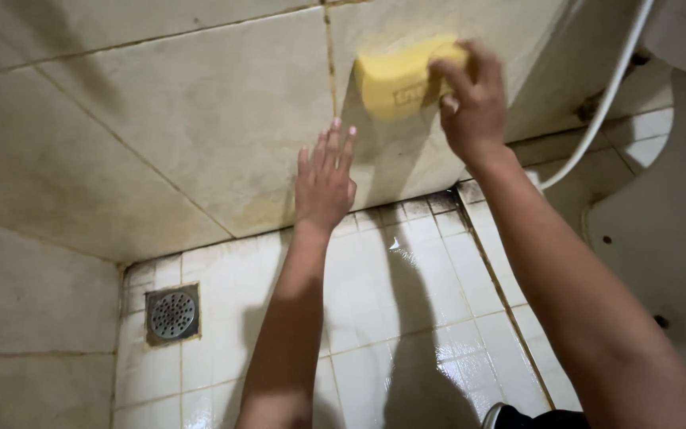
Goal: The person scrubs the tiled wall and floor junction in a bathroom using a yellow sponge. They then pick up a handheld shower head and rinse the toilet bowl and the surrounding floor area with water.
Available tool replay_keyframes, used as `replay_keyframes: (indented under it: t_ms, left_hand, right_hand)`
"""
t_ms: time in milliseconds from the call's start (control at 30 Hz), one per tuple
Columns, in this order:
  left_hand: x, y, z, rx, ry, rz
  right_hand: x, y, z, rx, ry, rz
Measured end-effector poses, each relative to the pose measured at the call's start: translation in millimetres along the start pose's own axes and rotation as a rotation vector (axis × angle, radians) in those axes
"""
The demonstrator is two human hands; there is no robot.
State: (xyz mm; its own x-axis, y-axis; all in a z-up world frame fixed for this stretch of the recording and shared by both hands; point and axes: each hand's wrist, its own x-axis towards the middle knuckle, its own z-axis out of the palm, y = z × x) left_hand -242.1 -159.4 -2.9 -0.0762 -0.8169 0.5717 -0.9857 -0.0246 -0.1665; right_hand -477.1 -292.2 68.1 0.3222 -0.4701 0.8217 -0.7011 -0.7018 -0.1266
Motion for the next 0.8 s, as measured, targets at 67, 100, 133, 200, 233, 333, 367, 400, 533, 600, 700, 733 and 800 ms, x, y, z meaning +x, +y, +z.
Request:
replay_keyframes:
  t_ms: [67, 100, 133, 200, 233, 333, 367, 400, 533, 600, 700, 733, 800]
  left_hand:
    - [0, 9, 4, -0.024, 0.022, 0.034]
    - [0, 14, 5, -0.045, 0.041, 0.058]
    - [2, 17, 2, -0.050, 0.044, 0.067]
    - [5, 24, -4, -0.109, 0.036, 0.078]
    - [6, 25, -2, -0.114, 0.038, 0.087]
    - [9, 26, 4, -0.061, 0.047, 0.092]
    - [10, 24, 7, -0.053, 0.039, 0.091]
    - [9, 23, 9, -0.047, 0.028, 0.086]
    - [6, 14, 12, -0.075, 0.042, 0.049]
    - [4, 10, 13, 0.005, -0.001, 0.066]
    - [4, 11, 8, 0.005, -0.076, 0.058]
    - [6, 12, 6, 0.009, -0.076, 0.057]
    - [7, 13, 1, -0.024, -0.042, 0.045]
  right_hand:
    - [-21, 15, 8, 0.009, -0.102, 0.025]
    - [-32, 23, 11, 0.027, -0.207, 0.043]
    - [-39, 30, 11, 0.020, -0.203, 0.050]
    - [-53, 45, 12, -0.156, -0.308, -0.083]
    - [-53, 59, 18, -0.163, -0.307, -0.076]
    - [-38, 76, 13, -0.159, -0.161, 0.040]
    - [-23, 64, -4, -0.143, -0.087, 0.091]
    - [-10, 52, -21, -0.127, -0.017, 0.140]
    - [-25, 51, -5, -0.062, -0.160, 0.253]
    - [-42, 53, 10, -0.039, -0.394, 0.320]
    - [-41, 37, -8, -0.067, -0.463, 0.155]
    - [-37, 48, 3, -0.065, -0.462, 0.153]
    - [-32, 67, 26, -0.075, -0.213, 0.175]
